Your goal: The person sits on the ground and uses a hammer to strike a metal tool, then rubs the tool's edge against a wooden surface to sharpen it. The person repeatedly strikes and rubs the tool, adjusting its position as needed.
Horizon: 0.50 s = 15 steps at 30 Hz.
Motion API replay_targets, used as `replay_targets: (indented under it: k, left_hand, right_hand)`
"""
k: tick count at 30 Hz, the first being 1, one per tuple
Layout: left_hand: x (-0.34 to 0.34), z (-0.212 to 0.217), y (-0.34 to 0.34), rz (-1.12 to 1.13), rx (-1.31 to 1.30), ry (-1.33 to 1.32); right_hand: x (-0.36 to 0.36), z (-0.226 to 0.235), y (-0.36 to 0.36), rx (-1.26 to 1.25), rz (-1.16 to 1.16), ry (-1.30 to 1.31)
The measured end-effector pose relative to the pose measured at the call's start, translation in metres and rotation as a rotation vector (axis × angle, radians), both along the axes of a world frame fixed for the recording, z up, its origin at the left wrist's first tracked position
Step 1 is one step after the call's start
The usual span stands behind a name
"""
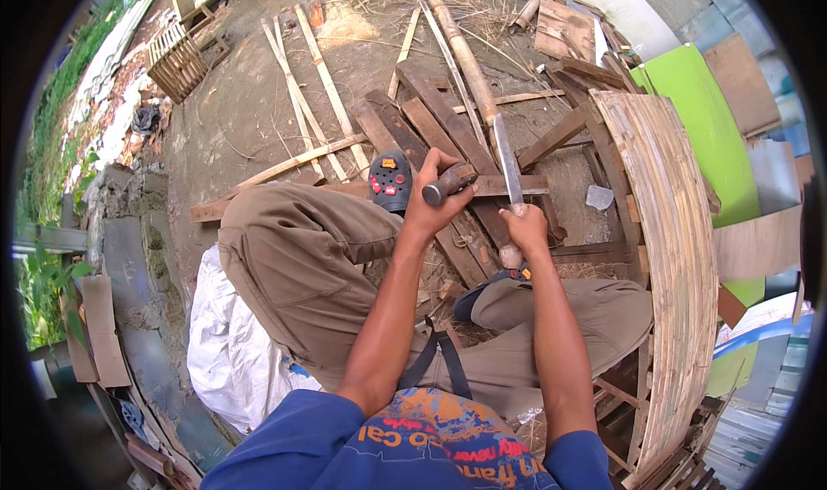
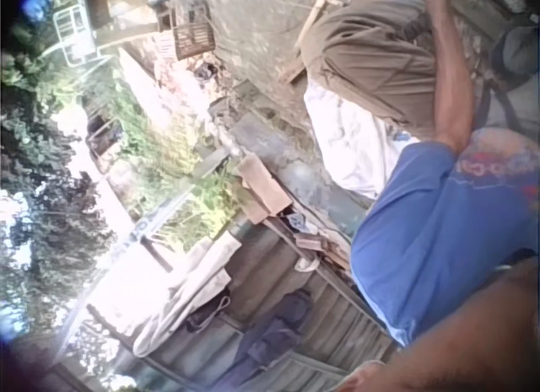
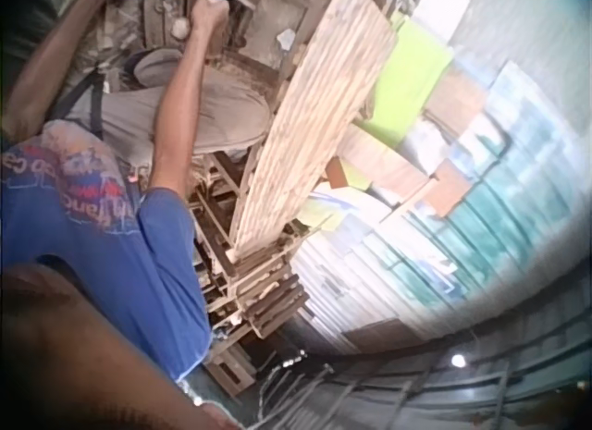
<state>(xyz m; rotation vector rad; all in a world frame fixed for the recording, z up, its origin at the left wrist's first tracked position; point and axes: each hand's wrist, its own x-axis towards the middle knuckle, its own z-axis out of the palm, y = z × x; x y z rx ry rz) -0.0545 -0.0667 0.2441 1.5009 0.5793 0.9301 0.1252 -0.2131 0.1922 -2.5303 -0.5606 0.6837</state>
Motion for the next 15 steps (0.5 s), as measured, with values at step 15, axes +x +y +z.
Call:
replay_targets:
  k: [15]
  left_hand:
    - [0.004,0.015,-0.017,0.161,0.416,0.112]
  right_hand:
    - [-0.006,-0.004,0.022,0.827,-0.095,0.176]
